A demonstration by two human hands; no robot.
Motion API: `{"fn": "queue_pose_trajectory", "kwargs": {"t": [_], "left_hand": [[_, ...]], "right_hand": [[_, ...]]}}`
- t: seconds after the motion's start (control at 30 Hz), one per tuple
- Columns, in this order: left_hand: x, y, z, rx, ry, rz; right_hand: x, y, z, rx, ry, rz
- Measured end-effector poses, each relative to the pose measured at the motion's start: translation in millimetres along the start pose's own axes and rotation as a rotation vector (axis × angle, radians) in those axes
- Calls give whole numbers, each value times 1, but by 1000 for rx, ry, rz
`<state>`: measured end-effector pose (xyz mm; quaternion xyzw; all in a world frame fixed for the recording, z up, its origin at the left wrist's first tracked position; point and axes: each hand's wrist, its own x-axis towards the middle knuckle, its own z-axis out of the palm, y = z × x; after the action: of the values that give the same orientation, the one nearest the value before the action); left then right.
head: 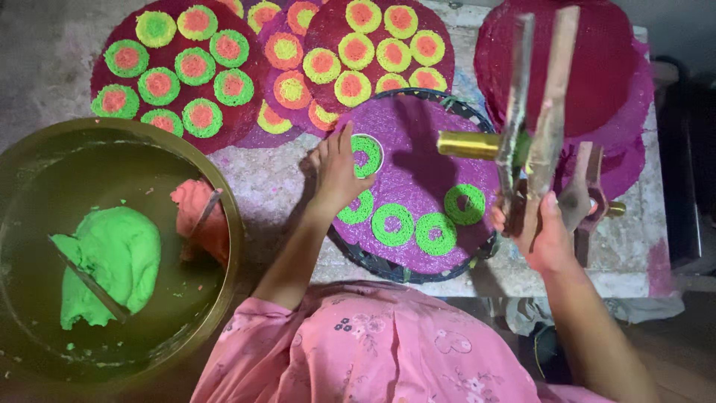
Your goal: The person sits at a work table and uses a hand-held wooden extrusion tool to press green and orange paste into ring shapes onto decorated round plates. They refill the tool with paste from a large basin, press rings out one at a time, and place the finished rings onto the plates.
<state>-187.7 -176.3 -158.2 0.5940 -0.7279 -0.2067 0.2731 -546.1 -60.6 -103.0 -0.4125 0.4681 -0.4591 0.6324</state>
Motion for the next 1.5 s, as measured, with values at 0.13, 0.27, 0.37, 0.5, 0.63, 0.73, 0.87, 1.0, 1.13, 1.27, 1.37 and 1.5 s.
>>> {"fn": "queue_pose_trajectory", "kwargs": {"t": [0.13, 0.27, 0.37, 0.5, 0.63, 0.73, 0.87, 1.0, 1.13, 1.27, 1.37, 1.5], "left_hand": [[-6, 2, 5, 53, 4, 34], [-16, 27, 17, 16, 0, 139], [-19, 49, 33, -58, -76, 247], [-25, 52, 39, 51, -183, 313], [-40, 34, 24, 217, -180, 319], [-40, 34, 7, -16, -143, 337], [-9, 57, 3, -1489, -277, 134], [27, 76, 9, -2308, -192, 3], [42, 68, 3, -2400, 51, -189], [44, 49, -8, -2401, 176, -204], [39, 43, -10, -2430, 163, -162], [33, 49, 2, -2423, 236, -323]], "right_hand": [[-28, 3, -1, 86, 49, -59], [-49, 5, -8, 179, 44, -137], [-62, 10, -12, 233, 180, -136], [-80, 17, -18, 210, 93, -131], [-86, 26, -24, 133, 101, -47], [-68, 30, -22, 49, 47, 32], [-19, 17, -9, -288, -138, 265], [39, -20, 19, -499, -356, 550], [73, -51, 51, -930, -244, 509], [81, -50, 86, -1181, -219, 221], [83, -47, 100, -1235, -251, 122], [81, -55, 95, -1310, -241, 291]]}}
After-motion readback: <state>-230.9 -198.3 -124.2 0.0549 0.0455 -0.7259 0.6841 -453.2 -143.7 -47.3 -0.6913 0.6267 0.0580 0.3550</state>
